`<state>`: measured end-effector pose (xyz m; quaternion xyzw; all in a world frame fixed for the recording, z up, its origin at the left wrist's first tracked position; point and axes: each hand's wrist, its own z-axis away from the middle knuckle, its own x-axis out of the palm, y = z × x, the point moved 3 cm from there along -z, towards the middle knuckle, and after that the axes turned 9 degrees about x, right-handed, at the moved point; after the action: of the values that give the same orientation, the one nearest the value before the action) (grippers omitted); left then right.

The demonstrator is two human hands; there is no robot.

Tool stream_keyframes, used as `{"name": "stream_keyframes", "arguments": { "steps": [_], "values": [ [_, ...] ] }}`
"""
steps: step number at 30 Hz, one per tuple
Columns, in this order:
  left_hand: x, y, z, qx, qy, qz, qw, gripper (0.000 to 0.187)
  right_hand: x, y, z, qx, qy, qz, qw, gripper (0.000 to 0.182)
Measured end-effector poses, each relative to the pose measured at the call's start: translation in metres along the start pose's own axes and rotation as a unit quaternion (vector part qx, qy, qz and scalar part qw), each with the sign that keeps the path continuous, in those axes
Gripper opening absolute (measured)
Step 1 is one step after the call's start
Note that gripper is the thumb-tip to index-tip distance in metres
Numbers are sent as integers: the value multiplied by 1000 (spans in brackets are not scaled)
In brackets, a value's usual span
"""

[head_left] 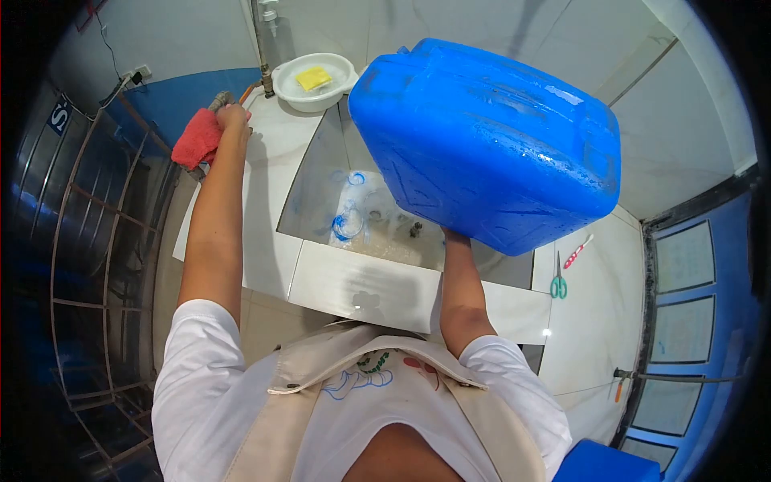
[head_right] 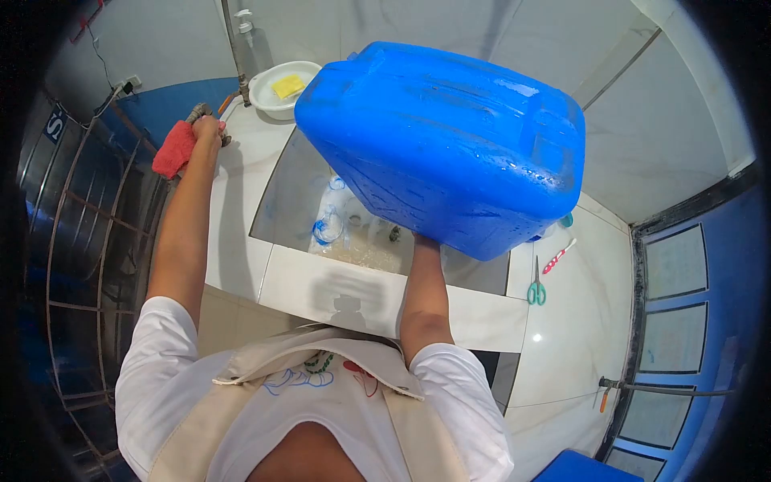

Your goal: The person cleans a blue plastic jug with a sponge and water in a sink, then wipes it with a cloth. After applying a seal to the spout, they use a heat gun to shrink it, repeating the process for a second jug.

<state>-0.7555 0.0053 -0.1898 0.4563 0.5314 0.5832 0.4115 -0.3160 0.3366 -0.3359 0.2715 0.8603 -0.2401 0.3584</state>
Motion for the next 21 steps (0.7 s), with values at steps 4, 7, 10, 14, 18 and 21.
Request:
{"name": "stream_keyframes", "arguments": {
  "steps": [4, 7, 10, 14, 18, 21],
  "values": [
    [-4, -5, 3, 35, -14, -74, 997, 30, -15, -9, -4, 14, -8, -28, 999, 39],
    [-3, -30, 0, 146, -59, -246, 956, 32, -14, -9, -7, 18, -2, -46, 999, 42],
    [-9, -58, 37, 221, -119, -391, 885, 38, -16, -8, -5, 22, -26, -41, 999, 45],
    [2, -53, 75, 179, -139, -419, 879, 52, -9, -5, -4, 57, -77, -150, 984, 48],
    [19, -16, 77, 43, -199, -408, 890, 67, -58, -22, -23, -5, -29, -108, 994, 47],
    [29, 48, 137, 109, -326, -185, 921, 82, -68, -8, -36, 94, -107, -574, 806, 46]
  ]
}}
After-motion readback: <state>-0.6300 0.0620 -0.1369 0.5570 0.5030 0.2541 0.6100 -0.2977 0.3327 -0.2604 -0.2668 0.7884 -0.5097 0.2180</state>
